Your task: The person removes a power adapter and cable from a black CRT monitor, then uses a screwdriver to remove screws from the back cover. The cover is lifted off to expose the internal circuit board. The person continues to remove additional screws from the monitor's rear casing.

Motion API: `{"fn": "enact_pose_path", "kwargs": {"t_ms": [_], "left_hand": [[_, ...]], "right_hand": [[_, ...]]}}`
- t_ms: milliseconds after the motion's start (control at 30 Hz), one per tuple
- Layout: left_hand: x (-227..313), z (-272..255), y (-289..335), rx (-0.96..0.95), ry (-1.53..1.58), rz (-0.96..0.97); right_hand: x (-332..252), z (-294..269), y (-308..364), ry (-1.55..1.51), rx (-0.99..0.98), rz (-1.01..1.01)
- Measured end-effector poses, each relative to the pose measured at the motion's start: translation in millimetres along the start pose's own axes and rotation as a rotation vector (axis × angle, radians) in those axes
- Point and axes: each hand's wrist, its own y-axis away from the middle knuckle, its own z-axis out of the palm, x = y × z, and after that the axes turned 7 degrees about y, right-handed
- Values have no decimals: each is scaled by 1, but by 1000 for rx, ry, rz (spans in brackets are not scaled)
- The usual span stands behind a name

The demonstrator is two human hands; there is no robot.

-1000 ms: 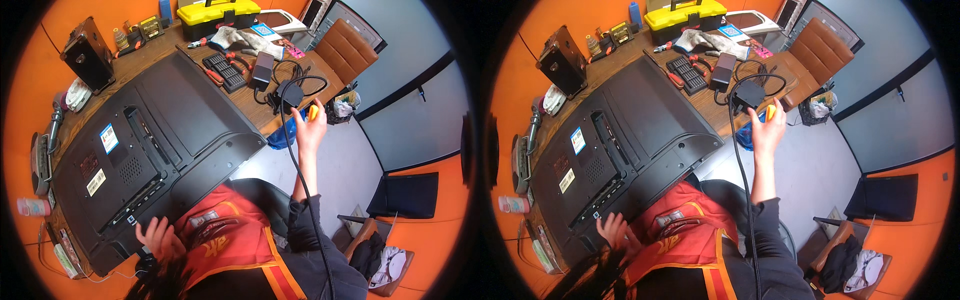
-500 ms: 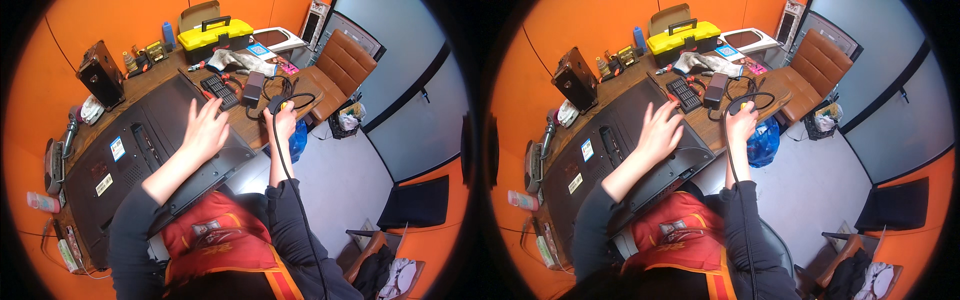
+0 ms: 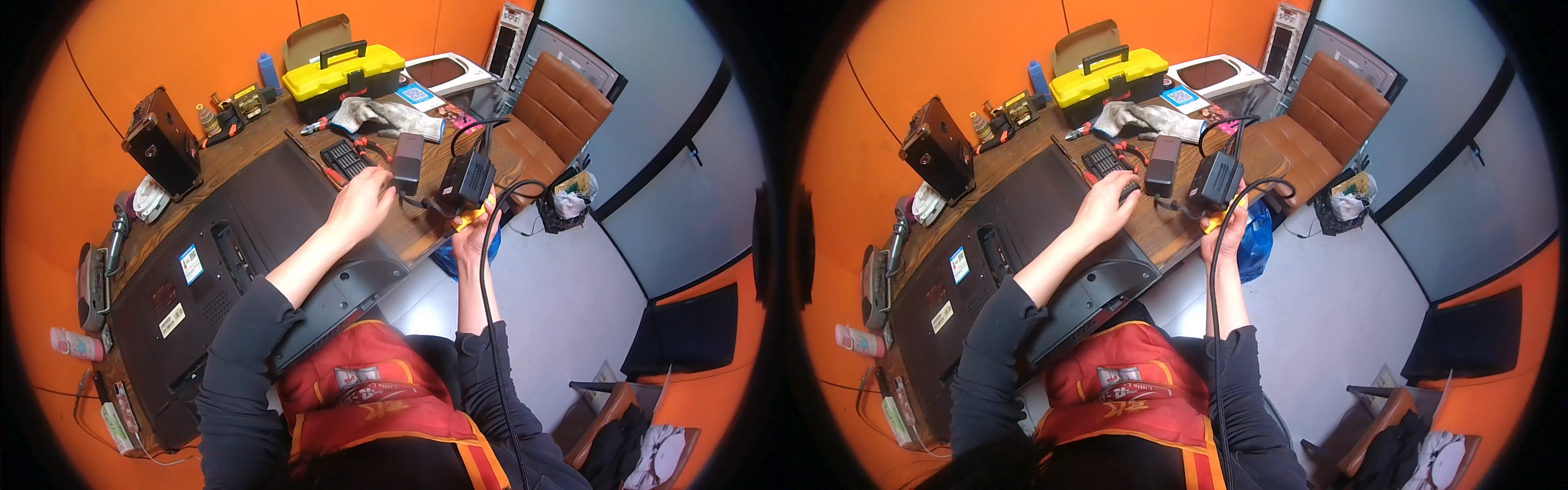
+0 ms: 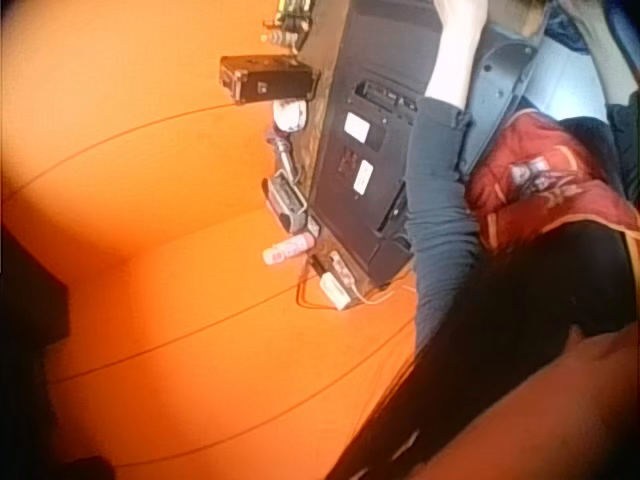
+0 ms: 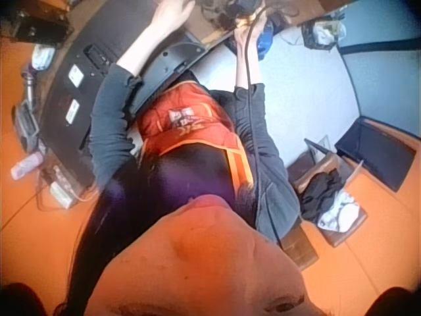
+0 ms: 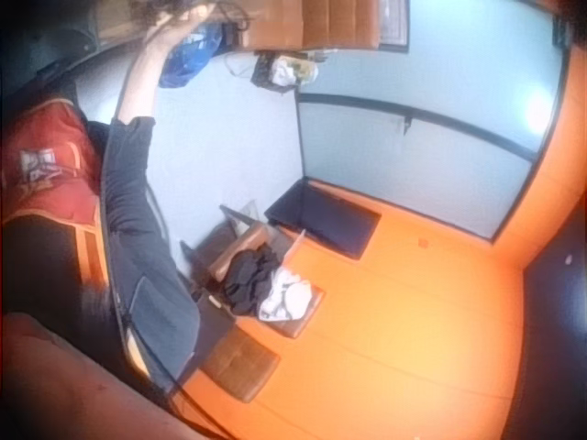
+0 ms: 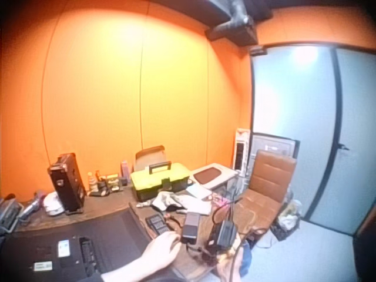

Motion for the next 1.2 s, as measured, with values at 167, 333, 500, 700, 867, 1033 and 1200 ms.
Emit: {"fn": "enact_pose_path", "kwargs": {"t_ms": [167, 333, 500, 700, 867, 1033, 1200], "left_hand": [[8, 31, -19, 35, 710, -325], [44, 78, -15, 9, 1670, -235], [36, 59, -25, 261, 931, 17], [26, 28, -39, 183, 589, 385], [17, 9, -38, -160, 393, 384], [21, 17, -25, -124, 475, 328], [51, 27, -11, 253, 365, 63]], "right_hand": [[27, 9, -10, -167, 77, 66], [42, 24, -14, 123, 60, -146], [20, 27, -16, 959, 71, -511], [-19, 34, 0, 218, 6, 245], [-55, 37, 9, 354, -168, 579], [-64, 40, 24, 504, -247, 457], [-57, 38, 27, 394, -160, 416]]}}
